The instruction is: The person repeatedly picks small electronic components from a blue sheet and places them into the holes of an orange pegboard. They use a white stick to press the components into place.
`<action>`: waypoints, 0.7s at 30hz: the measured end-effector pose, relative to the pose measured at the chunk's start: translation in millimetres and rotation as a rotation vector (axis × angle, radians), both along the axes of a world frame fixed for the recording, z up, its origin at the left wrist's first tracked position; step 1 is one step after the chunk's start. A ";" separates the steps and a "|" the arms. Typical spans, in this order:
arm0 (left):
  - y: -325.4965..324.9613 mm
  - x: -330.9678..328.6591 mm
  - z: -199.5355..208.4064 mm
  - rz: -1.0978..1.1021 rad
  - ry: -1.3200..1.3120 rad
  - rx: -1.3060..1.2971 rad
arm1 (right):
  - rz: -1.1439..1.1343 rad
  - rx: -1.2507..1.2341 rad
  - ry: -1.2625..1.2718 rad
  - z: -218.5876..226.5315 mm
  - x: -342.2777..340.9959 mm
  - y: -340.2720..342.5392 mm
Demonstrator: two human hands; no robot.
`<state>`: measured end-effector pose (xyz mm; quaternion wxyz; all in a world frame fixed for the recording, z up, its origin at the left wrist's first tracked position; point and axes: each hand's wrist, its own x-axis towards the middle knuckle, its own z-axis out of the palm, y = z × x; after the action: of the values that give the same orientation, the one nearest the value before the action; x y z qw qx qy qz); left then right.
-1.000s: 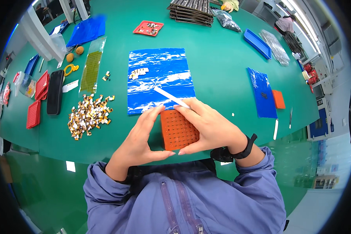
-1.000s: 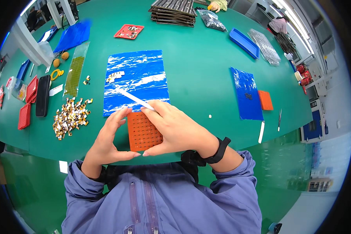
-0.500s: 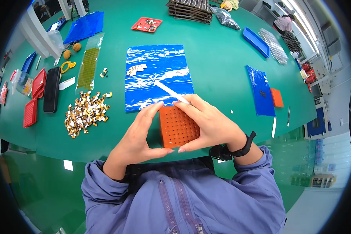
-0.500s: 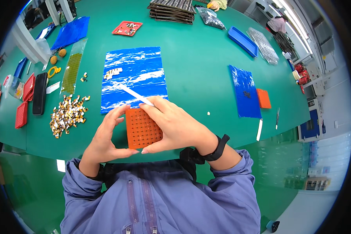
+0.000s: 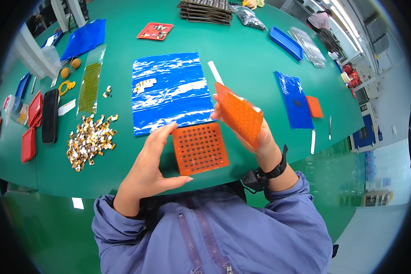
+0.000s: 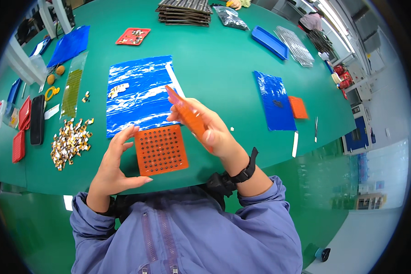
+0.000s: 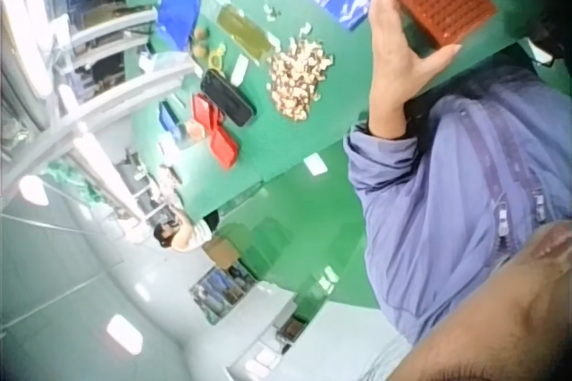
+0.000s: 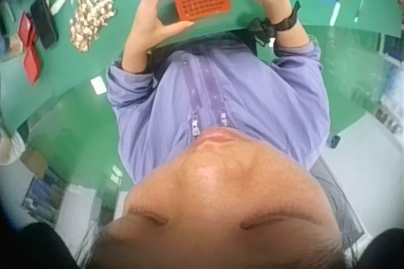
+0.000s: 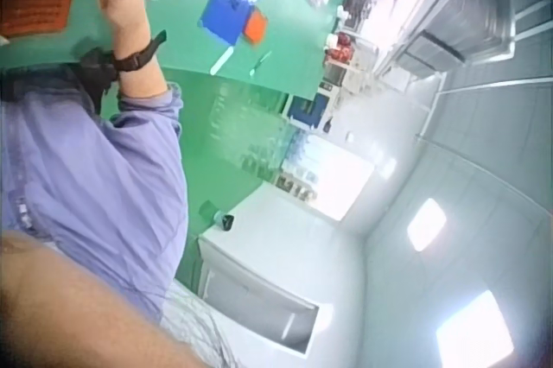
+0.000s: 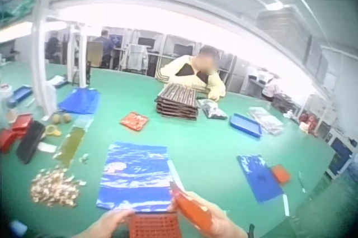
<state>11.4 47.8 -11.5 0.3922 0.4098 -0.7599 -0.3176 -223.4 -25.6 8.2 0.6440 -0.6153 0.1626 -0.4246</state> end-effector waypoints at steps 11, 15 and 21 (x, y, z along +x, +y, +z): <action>-0.8 -1.1 -3.2 0.012 -0.002 0.058 | 0.023 0.250 -0.297 -11.8 -24.5 -0.3; -0.7 -5.1 -5.1 0.033 0.120 0.116 | -0.136 0.167 -0.301 -2.1 -64.8 -6.7; 1.5 -5.1 -6.0 0.160 0.249 0.129 | -0.679 0.011 -0.160 21.8 -166.2 -21.9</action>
<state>6.3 49.3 -17.5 0.4803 0.4508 -0.6484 -0.3816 -389.6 -47.5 30.0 0.4801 -0.4875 0.3091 -0.6605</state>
